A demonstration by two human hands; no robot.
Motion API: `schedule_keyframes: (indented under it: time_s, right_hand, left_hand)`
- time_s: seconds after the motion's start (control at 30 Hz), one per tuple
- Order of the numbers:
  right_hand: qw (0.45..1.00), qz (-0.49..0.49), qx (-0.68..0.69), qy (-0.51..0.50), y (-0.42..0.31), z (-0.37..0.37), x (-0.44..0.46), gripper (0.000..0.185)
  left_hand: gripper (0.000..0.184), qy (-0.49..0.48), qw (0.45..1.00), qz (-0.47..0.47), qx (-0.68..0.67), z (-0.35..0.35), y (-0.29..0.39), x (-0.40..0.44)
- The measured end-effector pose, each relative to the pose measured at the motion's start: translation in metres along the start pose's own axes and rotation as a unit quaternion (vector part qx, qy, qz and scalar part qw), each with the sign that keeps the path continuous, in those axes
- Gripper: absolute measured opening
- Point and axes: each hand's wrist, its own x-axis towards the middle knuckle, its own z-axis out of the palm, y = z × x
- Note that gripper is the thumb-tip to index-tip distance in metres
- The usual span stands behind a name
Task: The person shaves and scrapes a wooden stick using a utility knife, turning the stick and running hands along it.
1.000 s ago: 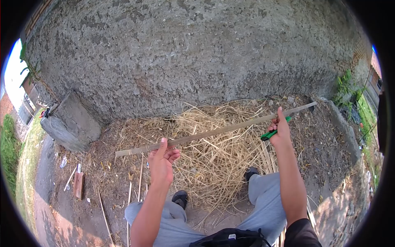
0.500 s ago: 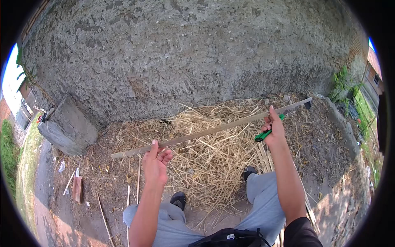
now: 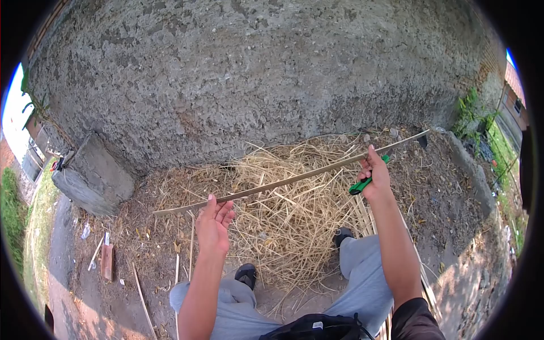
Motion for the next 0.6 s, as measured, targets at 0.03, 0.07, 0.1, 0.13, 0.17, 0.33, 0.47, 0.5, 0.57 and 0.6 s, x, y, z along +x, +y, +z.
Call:
schedule_keyframes:
  time_s: [0.03, 0.07, 0.1, 0.13, 0.17, 0.33, 0.47, 0.5, 0.57, 0.6]
  right_hand:
    - [1.000, 0.000, 0.001, 0.000, 0.000, 0.000, 0.000, 0.025]
    - [1.000, 0.000, 0.002, 0.000, 0.001, 0.000, 0.000, 0.024]
    - [1.000, 0.000, 0.002, 0.000, 0.001, -0.001, 0.001, 0.024]
    - [1.000, 0.001, 0.003, 0.002, 0.002, -0.002, 0.003, 0.021]
    - [1.000, 0.003, 0.004, 0.004, 0.003, -0.003, 0.005, 0.018]
    - [1.000, 0.003, -0.004, -0.011, 0.004, -0.007, 0.011, 0.015]
    - [1.000, 0.011, 0.008, -0.014, 0.001, -0.003, 0.005, 0.014]
    - [1.000, 0.011, 0.008, -0.014, 0.000, -0.003, 0.004, 0.014]
    - [1.000, 0.008, 0.017, -0.022, 0.000, -0.002, 0.002, 0.013]
    - [1.000, 0.008, 0.017, -0.022, 0.000, -0.002, 0.002, 0.013]
  left_hand:
    - [0.028, 0.000, 1.000, -0.002, -0.004, 0.000, 0.000, 0.000]
    - [0.028, 0.001, 1.000, -0.003, -0.004, -0.002, -0.001, 0.001]
    - [0.026, -0.007, 1.000, -0.002, -0.009, -0.004, -0.002, 0.003]
    - [0.025, -0.015, 1.000, -0.001, -0.015, -0.005, -0.004, 0.004]
    - [0.025, -0.015, 1.000, 0.000, -0.015, -0.008, -0.006, 0.006]
    - [0.020, -0.010, 0.999, 0.009, -0.037, -0.012, -0.011, 0.011]
    - [0.020, -0.012, 0.999, 0.008, -0.041, -0.011, -0.011, 0.011]
    - [0.020, -0.011, 0.999, 0.000, -0.042, -0.010, -0.009, 0.009]
    - [0.020, -0.009, 0.999, -0.007, -0.044, -0.008, -0.009, 0.009]
    - [0.020, -0.009, 0.999, -0.006, -0.048, -0.008, -0.009, 0.009]
